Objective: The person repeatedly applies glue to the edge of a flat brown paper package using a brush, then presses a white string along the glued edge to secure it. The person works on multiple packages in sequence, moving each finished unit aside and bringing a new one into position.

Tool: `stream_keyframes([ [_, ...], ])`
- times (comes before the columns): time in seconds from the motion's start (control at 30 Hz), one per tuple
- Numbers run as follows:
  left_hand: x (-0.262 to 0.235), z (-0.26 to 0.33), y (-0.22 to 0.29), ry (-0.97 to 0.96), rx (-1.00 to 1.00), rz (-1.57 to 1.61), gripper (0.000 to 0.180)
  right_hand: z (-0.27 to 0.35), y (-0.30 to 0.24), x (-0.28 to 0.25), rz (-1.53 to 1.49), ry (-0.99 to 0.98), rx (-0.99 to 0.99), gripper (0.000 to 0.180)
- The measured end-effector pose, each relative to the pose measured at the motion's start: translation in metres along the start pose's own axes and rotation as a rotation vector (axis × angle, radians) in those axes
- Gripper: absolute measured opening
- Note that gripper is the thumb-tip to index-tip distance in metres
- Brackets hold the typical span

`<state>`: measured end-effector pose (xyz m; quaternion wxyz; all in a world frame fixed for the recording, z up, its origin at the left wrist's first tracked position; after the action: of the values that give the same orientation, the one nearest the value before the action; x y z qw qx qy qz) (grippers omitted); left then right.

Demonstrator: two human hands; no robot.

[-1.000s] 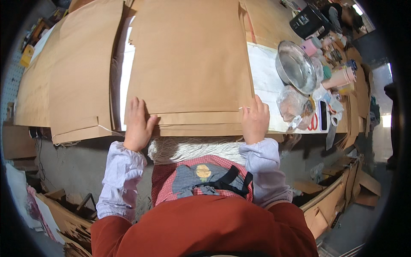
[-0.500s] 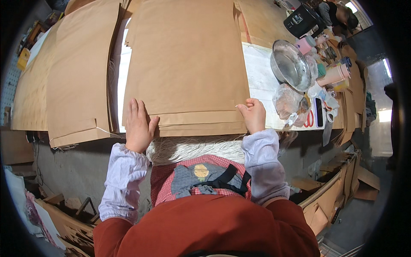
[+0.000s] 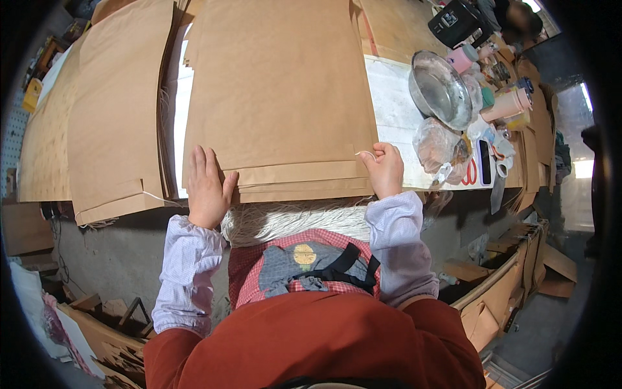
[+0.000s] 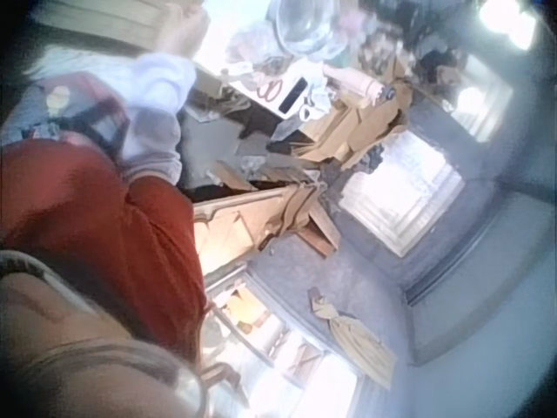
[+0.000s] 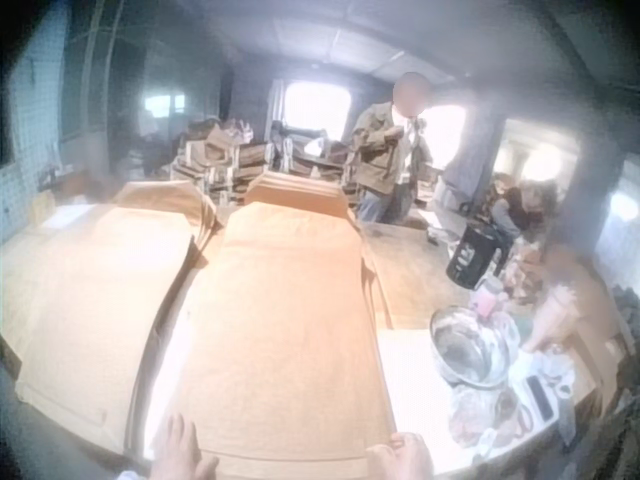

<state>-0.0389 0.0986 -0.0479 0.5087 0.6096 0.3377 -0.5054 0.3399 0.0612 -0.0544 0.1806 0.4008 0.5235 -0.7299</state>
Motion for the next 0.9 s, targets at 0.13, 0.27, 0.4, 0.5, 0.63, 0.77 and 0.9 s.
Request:
stream_keyframes([
  [0.13, 0.000, -0.001, 0.001, -0.003, -0.006, -0.011, 0.072, 0.003, -0.007, 0.003, 0.143, 0.082, -0.114, 0.043],
  [0.27, -0.002, -0.001, 0.002, -0.030, -0.015, -0.007, 0.071, 0.005, -0.012, 0.005, 0.227, 0.153, -0.203, 0.043],
  [0.4, -0.004, 0.000, 0.003, -0.053, -0.030, 0.018, 0.070, 0.000, -0.001, 0.006, 0.100, 0.049, -0.088, 0.044],
  [0.5, -0.004, -0.001, 0.004, -0.050, -0.028, 0.025, 0.070, -0.003, -0.001, 0.002, 0.108, 0.032, -0.104, 0.045],
  [0.63, -0.002, -0.001, 0.003, -0.048, -0.036, 0.022, 0.070, -0.003, -0.005, -0.001, 0.124, 0.095, -0.127, 0.044],
  [0.77, -0.002, 0.000, 0.001, -0.034, -0.014, 0.027, 0.072, 0.002, -0.013, 0.008, 0.291, 0.102, -0.232, 0.045],
  [0.9, -0.001, 0.000, 0.001, -0.002, -0.006, 0.018, 0.074, 0.001, -0.002, 0.009, 0.128, 0.062, -0.137, 0.045],
])
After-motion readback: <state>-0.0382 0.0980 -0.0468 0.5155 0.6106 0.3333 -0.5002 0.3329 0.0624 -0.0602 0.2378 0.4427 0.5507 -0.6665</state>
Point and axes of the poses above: each hand's wrist, its own z-axis away from the middle knuckle, its own x-axis out of the palm, y = z × x, the point moved 5 cm from there along -z, towards the middle knuckle, and after that the axes turned 10 degrees about -y, right-handed, at the moved point
